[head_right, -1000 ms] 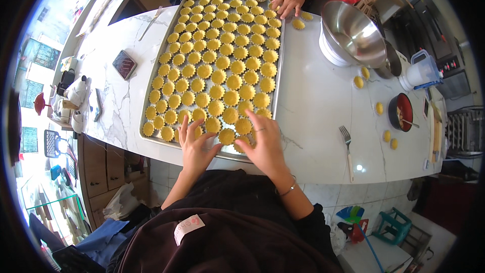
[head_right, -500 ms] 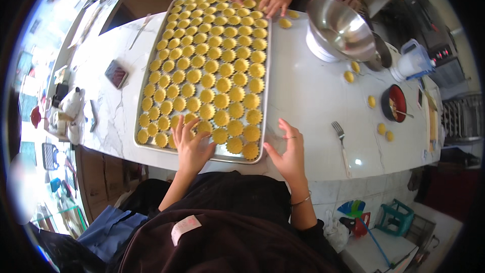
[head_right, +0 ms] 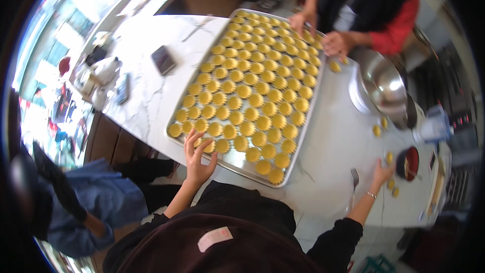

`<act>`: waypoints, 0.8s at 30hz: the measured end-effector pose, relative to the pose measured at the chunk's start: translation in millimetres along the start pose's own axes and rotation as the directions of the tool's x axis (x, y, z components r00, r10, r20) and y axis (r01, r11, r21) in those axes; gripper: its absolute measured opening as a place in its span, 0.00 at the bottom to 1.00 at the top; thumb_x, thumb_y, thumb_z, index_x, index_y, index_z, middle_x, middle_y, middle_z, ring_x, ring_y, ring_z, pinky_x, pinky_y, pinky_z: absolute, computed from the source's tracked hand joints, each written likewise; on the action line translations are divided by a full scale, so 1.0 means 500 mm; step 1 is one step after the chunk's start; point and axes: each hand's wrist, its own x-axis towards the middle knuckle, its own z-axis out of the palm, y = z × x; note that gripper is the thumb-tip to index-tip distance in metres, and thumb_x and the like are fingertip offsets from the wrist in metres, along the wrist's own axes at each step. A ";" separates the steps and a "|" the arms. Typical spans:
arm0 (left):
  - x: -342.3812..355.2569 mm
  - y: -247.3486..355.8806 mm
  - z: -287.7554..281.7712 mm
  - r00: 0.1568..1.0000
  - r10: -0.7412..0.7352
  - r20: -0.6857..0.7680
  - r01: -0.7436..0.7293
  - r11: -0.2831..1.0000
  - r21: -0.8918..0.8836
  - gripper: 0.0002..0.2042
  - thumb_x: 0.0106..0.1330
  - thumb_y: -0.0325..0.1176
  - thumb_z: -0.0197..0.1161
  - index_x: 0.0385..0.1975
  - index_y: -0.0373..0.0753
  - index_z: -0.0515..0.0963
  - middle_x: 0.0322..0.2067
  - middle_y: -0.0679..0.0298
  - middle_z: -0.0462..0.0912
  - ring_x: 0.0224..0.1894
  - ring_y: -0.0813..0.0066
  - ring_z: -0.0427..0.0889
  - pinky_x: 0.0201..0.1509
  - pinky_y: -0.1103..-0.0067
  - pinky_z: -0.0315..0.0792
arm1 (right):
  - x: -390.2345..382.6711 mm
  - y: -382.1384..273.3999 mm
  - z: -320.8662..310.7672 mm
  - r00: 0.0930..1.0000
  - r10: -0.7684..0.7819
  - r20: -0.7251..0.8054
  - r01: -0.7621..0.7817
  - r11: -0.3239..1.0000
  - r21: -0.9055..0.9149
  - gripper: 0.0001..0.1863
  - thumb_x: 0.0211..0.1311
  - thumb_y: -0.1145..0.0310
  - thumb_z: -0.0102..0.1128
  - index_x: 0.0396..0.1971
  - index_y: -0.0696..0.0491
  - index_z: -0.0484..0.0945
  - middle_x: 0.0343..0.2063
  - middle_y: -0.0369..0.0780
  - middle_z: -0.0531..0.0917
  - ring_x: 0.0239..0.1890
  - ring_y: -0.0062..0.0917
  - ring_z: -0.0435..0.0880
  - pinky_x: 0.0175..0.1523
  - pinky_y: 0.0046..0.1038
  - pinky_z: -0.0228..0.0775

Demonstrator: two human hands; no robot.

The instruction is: The person places yellow pastry molds onto a metal tray by hand, arranging them into rows alongside other workers at a large counter.

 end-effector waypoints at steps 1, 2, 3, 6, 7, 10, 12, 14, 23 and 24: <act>-0.004 -0.003 -0.010 0.999 -0.014 -0.041 0.015 0.999 0.031 0.18 0.48 0.29 0.66 0.42 0.43 0.76 0.52 0.57 0.69 0.63 0.49 0.60 0.64 0.53 0.52 | 0.013 -0.004 0.007 0.998 0.062 0.009 -0.063 0.994 0.092 0.47 0.42 0.50 0.71 0.57 0.64 0.61 0.54 0.56 0.70 0.58 0.48 0.68 0.62 0.40 0.59; -0.004 -0.007 -0.019 0.997 -0.029 -0.071 0.032 0.998 0.048 0.18 0.48 0.29 0.66 0.42 0.43 0.76 0.52 0.57 0.69 0.63 0.49 0.60 0.64 0.53 0.52 | 0.040 0.017 0.017 0.992 0.116 0.050 -0.120 0.988 0.096 0.47 0.42 0.50 0.71 0.57 0.64 0.62 0.52 0.57 0.72 0.55 0.48 0.70 0.60 0.40 0.62; -0.019 -0.010 -0.029 0.994 -0.060 -0.086 0.064 0.997 0.042 0.18 0.48 0.29 0.66 0.42 0.43 0.76 0.52 0.57 0.69 0.63 0.49 0.61 0.64 0.53 0.52 | 0.056 0.000 0.039 0.997 0.058 0.049 -0.063 0.992 0.111 0.47 0.42 0.49 0.71 0.57 0.64 0.61 0.51 0.57 0.72 0.55 0.49 0.71 0.59 0.40 0.63; -0.039 -0.022 -0.047 0.976 -0.123 -0.179 0.139 0.987 0.080 0.17 0.48 0.29 0.67 0.41 0.42 0.77 0.52 0.56 0.69 0.62 0.49 0.61 0.63 0.53 0.53 | 0.092 -0.011 0.054 0.989 0.126 0.075 -0.128 0.992 0.022 0.47 0.43 0.48 0.69 0.57 0.64 0.61 0.51 0.57 0.72 0.54 0.49 0.72 0.58 0.39 0.65; -0.045 -0.023 -0.051 0.967 -0.152 -0.203 0.170 0.982 0.076 0.18 0.48 0.29 0.67 0.41 0.42 0.77 0.52 0.56 0.68 0.62 0.49 0.61 0.63 0.53 0.53 | 0.109 0.002 0.054 0.992 0.109 0.063 -0.111 0.994 0.022 0.47 0.43 0.47 0.69 0.57 0.64 0.61 0.51 0.57 0.72 0.53 0.48 0.72 0.57 0.39 0.65; -0.059 -0.025 -0.063 0.942 -0.190 -0.277 0.225 0.969 0.098 0.17 0.48 0.29 0.66 0.41 0.42 0.77 0.52 0.56 0.68 0.62 0.49 0.61 0.63 0.53 0.53 | 0.116 -0.020 0.048 0.985 0.113 0.128 -0.122 0.990 0.067 0.45 0.45 0.47 0.67 0.56 0.63 0.63 0.50 0.55 0.74 0.52 0.45 0.74 0.56 0.38 0.67; -0.065 -0.022 -0.070 0.943 -0.194 -0.272 0.225 0.971 0.086 0.17 0.48 0.28 0.66 0.42 0.41 0.76 0.52 0.56 0.68 0.62 0.49 0.61 0.63 0.54 0.53 | 0.111 -0.021 0.038 0.987 0.112 0.113 -0.121 0.990 0.074 0.43 0.46 0.48 0.67 0.56 0.63 0.64 0.49 0.54 0.75 0.51 0.45 0.75 0.56 0.37 0.67; -0.071 -0.023 -0.081 0.939 -0.197 -0.282 0.230 0.969 0.087 0.18 0.48 0.28 0.65 0.42 0.41 0.76 0.52 0.56 0.68 0.62 0.49 0.61 0.63 0.54 0.53 | 0.104 -0.025 0.039 0.988 0.126 0.093 -0.132 0.989 0.064 0.42 0.47 0.48 0.66 0.55 0.63 0.65 0.48 0.53 0.76 0.50 0.46 0.75 0.55 0.37 0.67; -0.102 -0.031 -0.098 0.926 -0.229 -0.299 0.272 0.956 0.110 0.16 0.48 0.24 0.64 0.40 0.38 0.76 0.52 0.54 0.68 0.62 0.49 0.61 0.62 0.61 0.58 | -0.114 -0.181 -0.078 0.995 -0.092 -0.045 0.097 0.702 0.705 0.33 0.49 0.68 0.70 0.56 0.54 0.67 0.40 0.42 0.80 0.38 0.25 0.79 0.41 0.24 0.73; -0.103 -0.032 -0.099 0.933 -0.222 -0.283 0.261 0.960 0.106 0.16 0.48 0.24 0.64 0.40 0.38 0.76 0.52 0.54 0.68 0.62 0.49 0.61 0.62 0.61 0.58 | -0.178 -0.257 -0.134 0.990 -0.144 0.013 0.084 0.649 0.756 0.32 0.49 0.72 0.69 0.57 0.52 0.67 0.41 0.40 0.79 0.38 0.21 0.78 0.39 0.21 0.72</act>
